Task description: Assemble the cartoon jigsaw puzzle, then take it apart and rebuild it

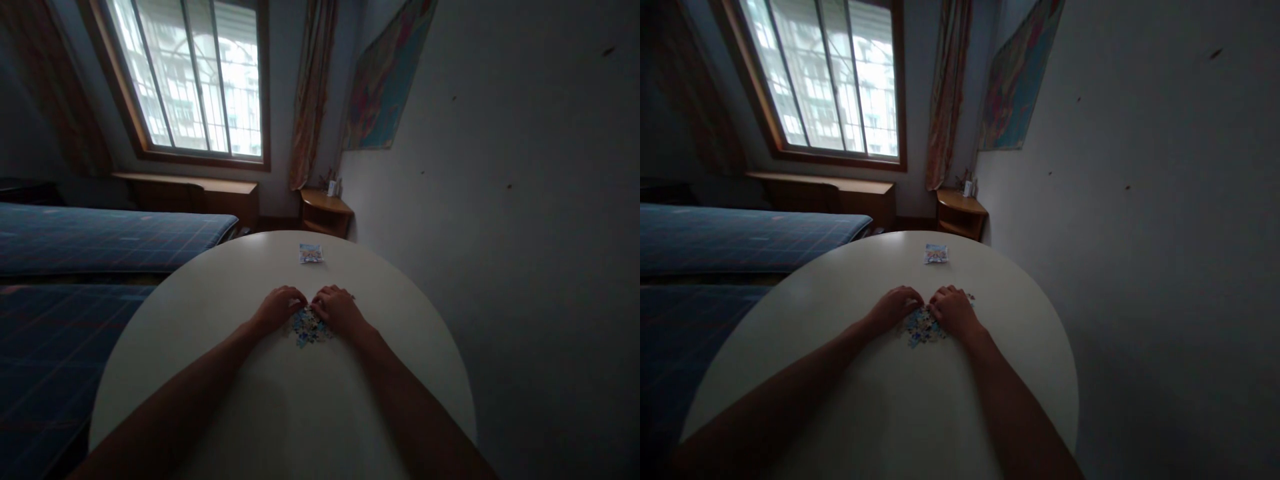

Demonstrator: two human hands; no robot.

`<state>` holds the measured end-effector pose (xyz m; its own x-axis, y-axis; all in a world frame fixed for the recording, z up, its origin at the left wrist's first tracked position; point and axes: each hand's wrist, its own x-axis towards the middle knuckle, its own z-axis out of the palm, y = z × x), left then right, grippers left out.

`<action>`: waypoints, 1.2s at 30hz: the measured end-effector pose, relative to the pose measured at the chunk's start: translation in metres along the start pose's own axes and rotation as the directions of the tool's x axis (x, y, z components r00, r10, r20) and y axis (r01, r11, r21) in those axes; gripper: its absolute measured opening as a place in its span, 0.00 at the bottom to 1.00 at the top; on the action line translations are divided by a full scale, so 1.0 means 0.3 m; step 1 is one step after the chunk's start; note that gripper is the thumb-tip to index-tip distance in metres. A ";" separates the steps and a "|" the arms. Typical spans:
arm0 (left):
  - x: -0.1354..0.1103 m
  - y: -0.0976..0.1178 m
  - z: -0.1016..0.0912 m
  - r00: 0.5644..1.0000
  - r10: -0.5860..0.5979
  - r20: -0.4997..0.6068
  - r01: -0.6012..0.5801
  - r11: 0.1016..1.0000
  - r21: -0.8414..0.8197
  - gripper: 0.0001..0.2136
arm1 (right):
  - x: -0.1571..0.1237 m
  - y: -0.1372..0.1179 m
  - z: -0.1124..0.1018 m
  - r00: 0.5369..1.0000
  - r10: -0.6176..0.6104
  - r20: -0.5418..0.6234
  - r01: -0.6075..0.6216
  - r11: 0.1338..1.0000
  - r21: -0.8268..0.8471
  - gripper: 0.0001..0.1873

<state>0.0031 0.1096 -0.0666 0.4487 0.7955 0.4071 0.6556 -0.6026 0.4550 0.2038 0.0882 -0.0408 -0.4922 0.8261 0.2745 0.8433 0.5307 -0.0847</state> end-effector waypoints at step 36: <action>-0.054 0.027 -0.081 0.956 0.116 0.270 -0.146 0.985 0.096 0.07 | -0.050 0.217 0.000 0.847 0.508 -0.155 -0.500 0.861 0.093 0.12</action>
<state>-0.0136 0.0902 -0.0504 0.6686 0.7077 0.2284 0.6383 -0.7037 0.3120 0.2659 0.1104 -0.0505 0.0453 0.9399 0.3383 0.9523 0.0617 -0.2990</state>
